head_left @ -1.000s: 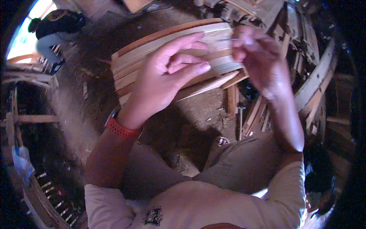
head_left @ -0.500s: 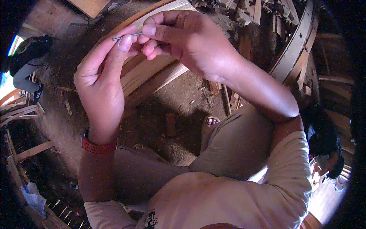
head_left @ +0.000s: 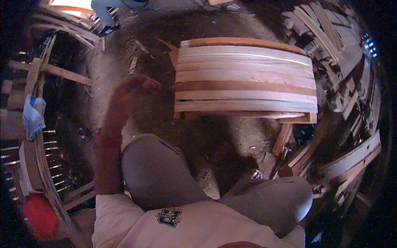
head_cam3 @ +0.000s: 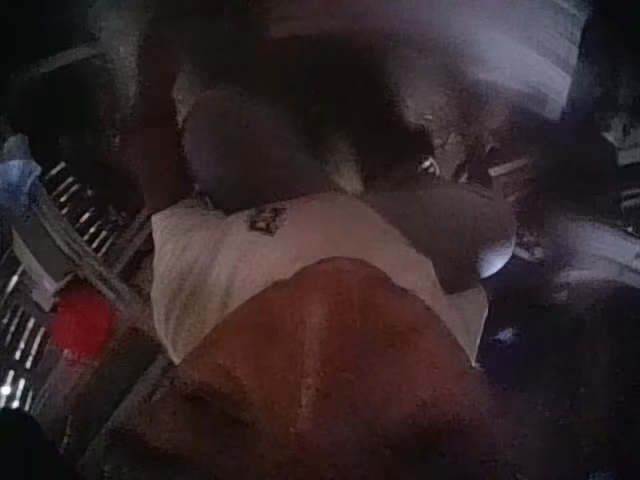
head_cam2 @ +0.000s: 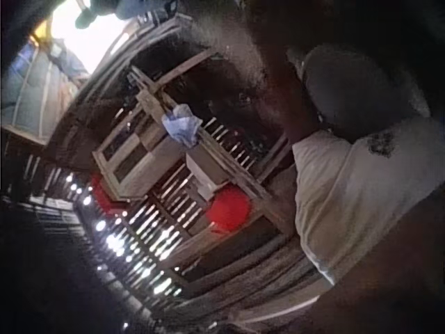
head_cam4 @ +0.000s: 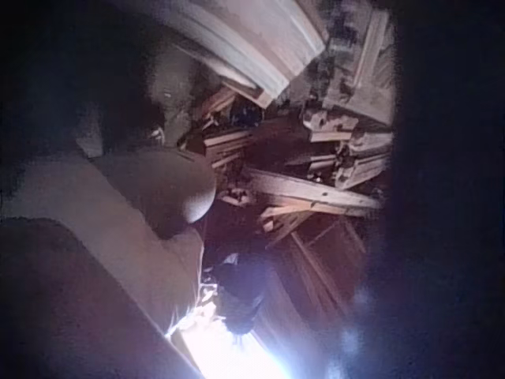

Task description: The person assembles a small wooden structure by placing nails and hammering them into wooden planks. They repeatedly adjust the planks and hammer nails to secure the pieces together.

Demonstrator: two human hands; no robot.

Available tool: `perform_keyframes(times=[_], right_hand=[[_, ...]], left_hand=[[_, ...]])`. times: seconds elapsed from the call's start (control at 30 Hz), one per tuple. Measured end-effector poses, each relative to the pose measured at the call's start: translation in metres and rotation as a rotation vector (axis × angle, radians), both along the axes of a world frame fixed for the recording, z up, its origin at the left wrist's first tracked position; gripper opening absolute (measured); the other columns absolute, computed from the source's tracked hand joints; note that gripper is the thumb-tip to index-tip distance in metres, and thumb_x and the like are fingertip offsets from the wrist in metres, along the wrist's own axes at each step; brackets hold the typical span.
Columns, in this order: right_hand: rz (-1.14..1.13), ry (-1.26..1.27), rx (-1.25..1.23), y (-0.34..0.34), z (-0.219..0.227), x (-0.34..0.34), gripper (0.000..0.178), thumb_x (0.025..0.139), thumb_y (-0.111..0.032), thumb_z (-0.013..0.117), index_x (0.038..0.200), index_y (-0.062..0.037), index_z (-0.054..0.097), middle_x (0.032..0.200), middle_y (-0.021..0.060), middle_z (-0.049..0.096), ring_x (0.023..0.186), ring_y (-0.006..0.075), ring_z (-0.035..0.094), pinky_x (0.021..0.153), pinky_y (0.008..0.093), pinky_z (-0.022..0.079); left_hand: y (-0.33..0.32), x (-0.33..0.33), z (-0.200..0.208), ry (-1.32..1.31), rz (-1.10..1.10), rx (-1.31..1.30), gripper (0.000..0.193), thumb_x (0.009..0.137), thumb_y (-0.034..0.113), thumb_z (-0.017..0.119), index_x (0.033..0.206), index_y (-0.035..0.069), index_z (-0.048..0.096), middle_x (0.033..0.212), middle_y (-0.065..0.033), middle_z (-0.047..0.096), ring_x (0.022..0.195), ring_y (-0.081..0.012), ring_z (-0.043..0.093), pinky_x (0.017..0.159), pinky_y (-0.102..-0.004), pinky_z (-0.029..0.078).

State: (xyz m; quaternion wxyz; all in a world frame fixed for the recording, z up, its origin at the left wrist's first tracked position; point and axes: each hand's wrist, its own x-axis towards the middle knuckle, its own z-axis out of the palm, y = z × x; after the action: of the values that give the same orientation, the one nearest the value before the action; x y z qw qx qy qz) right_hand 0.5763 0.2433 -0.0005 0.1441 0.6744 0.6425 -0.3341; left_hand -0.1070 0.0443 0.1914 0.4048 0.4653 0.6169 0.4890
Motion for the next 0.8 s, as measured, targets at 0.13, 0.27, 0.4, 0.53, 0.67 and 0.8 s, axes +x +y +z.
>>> perform_keyframes(times=[0.13,0.27,0.4,0.53,0.67,0.8], right_hand=[[-0.120,0.031,0.050,0.001,-0.018,0.015,0.036,0.104,-0.039,0.054,0.115,-0.0073,0.067,0.093,0.0093,0.066,0.085,0.0213,0.062,0.076,0.0398,0.050],[-0.235,0.055,0.084,-0.015,-0.011,0.034,0.036,0.104,-0.039,0.054,0.113,-0.0071,0.067,0.091,0.0088,0.066,0.081,0.0213,0.061,0.073,0.0396,0.050],[-0.346,0.088,0.108,-0.036,-0.001,0.047,0.035,0.103,-0.039,0.055,0.110,-0.0070,0.067,0.089,0.0083,0.065,0.077,0.0213,0.060,0.069,0.0394,0.049],[-0.483,0.117,0.147,-0.066,0.009,0.065,0.035,0.103,-0.040,0.055,0.108,-0.0069,0.067,0.086,0.0078,0.064,0.074,0.0214,0.059,0.066,0.0392,0.049],[-0.567,0.175,0.185,-0.077,0.001,0.075,0.035,0.102,-0.040,0.056,0.106,-0.0067,0.067,0.084,0.0073,0.064,0.070,0.0214,0.059,0.062,0.0390,0.048],[-0.737,0.159,0.245,-0.125,0.008,0.123,0.036,0.102,-0.041,0.057,0.103,-0.0066,0.067,0.082,0.0068,0.063,0.066,0.0214,0.058,0.059,0.0388,0.048]], left_hand=[[-0.019,-0.017,-0.052,0.025,-0.062,-0.199,0.022,0.100,0.020,0.064,0.108,0.000,0.070,0.117,-0.0103,0.073,0.109,-0.0164,0.066,0.101,-0.0328,0.049],[-0.009,-0.011,-0.076,0.103,-0.080,-0.195,0.027,0.102,0.024,0.060,0.110,0.000,0.069,0.120,-0.0095,0.071,0.110,-0.0166,0.065,0.101,-0.0331,0.049],[0.012,-0.027,-0.149,-0.540,0.115,-0.221,0.027,0.104,0.025,0.056,0.112,0.000,0.064,0.120,-0.0092,0.070,0.111,-0.0188,0.065,0.097,-0.0346,0.051],[0.053,-0.004,-0.176,-0.246,0.247,-0.313,0.021,0.104,0.020,0.051,0.112,0.002,0.060,0.114,-0.0098,0.068,0.108,-0.0217,0.066,0.092,-0.0356,0.053],[0.065,0.001,-0.246,-0.696,0.285,-0.156,0.025,0.102,0.019,0.048,0.119,0.004,0.059,0.109,-0.0112,0.067,0.102,-0.0252,0.068,0.088,-0.0390,0.057],[0.067,0.046,-0.145,-0.823,0.264,-0.182,0.039,0.105,0.032,0.043,0.131,0.005,0.055,0.116,-0.0125,0.066,0.101,-0.0282,0.069,0.085,-0.0470,0.060]])
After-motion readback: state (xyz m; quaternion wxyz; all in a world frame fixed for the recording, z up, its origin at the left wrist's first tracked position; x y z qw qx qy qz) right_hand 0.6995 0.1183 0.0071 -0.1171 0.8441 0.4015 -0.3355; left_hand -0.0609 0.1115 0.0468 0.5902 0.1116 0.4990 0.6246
